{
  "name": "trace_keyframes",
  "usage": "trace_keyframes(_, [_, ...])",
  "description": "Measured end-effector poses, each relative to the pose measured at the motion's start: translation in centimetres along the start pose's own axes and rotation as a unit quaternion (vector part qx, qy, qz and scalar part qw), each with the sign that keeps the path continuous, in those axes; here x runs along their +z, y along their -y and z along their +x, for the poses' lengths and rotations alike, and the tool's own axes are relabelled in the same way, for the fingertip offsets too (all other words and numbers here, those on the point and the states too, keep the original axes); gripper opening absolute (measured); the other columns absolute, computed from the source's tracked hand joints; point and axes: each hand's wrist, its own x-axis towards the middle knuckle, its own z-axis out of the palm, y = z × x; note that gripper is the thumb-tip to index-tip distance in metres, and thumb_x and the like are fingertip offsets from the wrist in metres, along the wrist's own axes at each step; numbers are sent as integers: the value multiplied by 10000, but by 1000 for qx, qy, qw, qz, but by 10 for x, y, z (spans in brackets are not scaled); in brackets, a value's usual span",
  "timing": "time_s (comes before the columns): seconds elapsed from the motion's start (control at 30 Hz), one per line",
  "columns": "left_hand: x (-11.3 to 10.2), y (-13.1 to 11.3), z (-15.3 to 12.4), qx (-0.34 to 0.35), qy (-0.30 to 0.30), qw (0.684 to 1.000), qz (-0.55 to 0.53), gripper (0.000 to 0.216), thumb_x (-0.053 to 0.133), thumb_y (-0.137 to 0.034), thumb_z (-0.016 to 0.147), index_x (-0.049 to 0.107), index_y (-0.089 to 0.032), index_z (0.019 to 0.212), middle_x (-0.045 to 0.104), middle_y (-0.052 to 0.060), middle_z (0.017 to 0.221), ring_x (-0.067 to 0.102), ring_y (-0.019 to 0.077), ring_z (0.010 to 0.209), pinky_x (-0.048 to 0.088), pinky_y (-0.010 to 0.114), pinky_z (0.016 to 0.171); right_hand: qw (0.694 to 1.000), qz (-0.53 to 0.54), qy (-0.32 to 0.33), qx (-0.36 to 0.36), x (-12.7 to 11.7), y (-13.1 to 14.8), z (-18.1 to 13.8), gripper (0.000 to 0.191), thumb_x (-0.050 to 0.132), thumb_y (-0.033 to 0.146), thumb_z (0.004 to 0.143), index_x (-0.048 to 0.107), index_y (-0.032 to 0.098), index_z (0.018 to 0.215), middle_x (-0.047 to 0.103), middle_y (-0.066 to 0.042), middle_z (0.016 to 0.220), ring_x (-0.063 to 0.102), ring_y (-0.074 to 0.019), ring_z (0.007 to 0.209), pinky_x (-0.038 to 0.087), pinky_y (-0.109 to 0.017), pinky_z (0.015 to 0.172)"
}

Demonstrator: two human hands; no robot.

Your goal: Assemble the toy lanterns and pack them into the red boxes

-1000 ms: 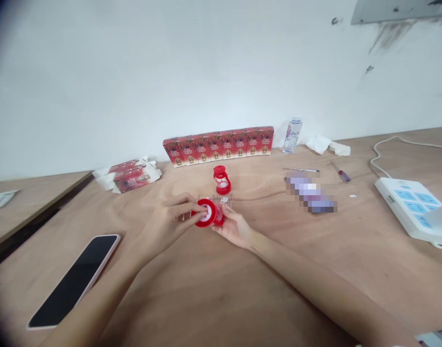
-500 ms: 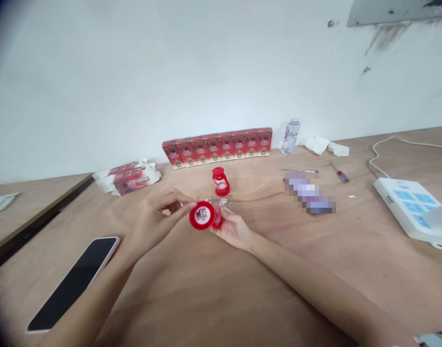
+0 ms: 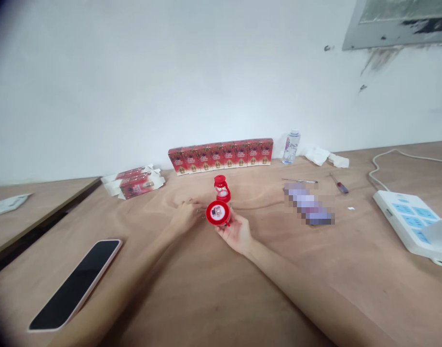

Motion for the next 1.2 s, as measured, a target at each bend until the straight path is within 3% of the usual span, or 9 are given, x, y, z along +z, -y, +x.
trace_keyframes(0.3, [-1, -5, 9, 1, 32, 998, 46, 210, 538, -137, 802, 703, -224, 897, 656, 84, 1029, 556, 257, 1036, 377, 388, 888, 1000, -5, 6, -1, -4, -1, 3, 99, 524, 205, 786, 610, 164, 811, 689, -57, 791, 628, -164, 677, 516, -266, 559])
trace_keyframes(0.63, [1, -5, 9, -28, 7, 998, 55, 163, 550, -104, 776, 692, -176, 808, 653, 96, 982, 571, 249, 981, 410, 355, 844, 1000, 3, 4, -1, -1, -2, 2, 103, 510, 177, 799, 612, 170, 795, 685, -37, 766, 636, -162, 687, 515, -261, 539])
trace_keyframes(0.83, [-17, -8, 3, -42, -84, 995, 36, 102, 556, -182, 829, 654, -163, 812, 654, 75, 916, 578, 222, 913, 406, 368, 836, 1000, 8, 9, 1, -1, -3, 4, 91, 535, 199, 810, 619, 169, 827, 683, -48, 804, 642, -168, 722, 524, -267, 554])
trace_keyframes(0.9, [-32, -15, -7, -32, -163, 986, 4, 137, 532, -258, 866, 639, -175, 846, 651, 55, 908, 568, 196, 906, 410, 350, 841, 1000, 7, 7, 3, 0, -3, 4, 96, 530, 200, 815, 619, 164, 816, 683, -46, 780, 639, -162, 696, 527, -263, 548])
trace_keyframes(1.0, [-55, -35, -26, 43, -313, 945, -87, 138, 551, -294, 863, 639, -197, 818, 655, 19, 839, 564, 161, 833, 425, 309, 796, 1000, 4, 4, 3, 3, -2, 2, 111, 520, 188, 821, 624, 160, 848, 690, -43, 787, 645, -158, 694, 541, -261, 561])
trace_keyframes(1.1, [-62, -54, -38, 122, -299, 940, -106, 129, 550, -271, 865, 656, -212, 822, 666, 12, 825, 557, 156, 802, 421, 311, 771, 1000, 2, 20, 2, 5, -1, 0, 139, 493, 175, 836, 627, 161, 868, 692, -39, 777, 650, -151, 681, 548, -251, 558])
trace_keyframes(1.2, [-51, -60, -38, 122, -256, 954, -93, 148, 543, -269, 867, 673, -216, 821, 670, 25, 827, 536, 169, 803, 410, 322, 743, 999, -1, 36, -2, 7, -1, -1, 174, 458, 176, 858, 629, 163, 833, 690, -33, 746, 640, -132, 631, 547, -233, 549])
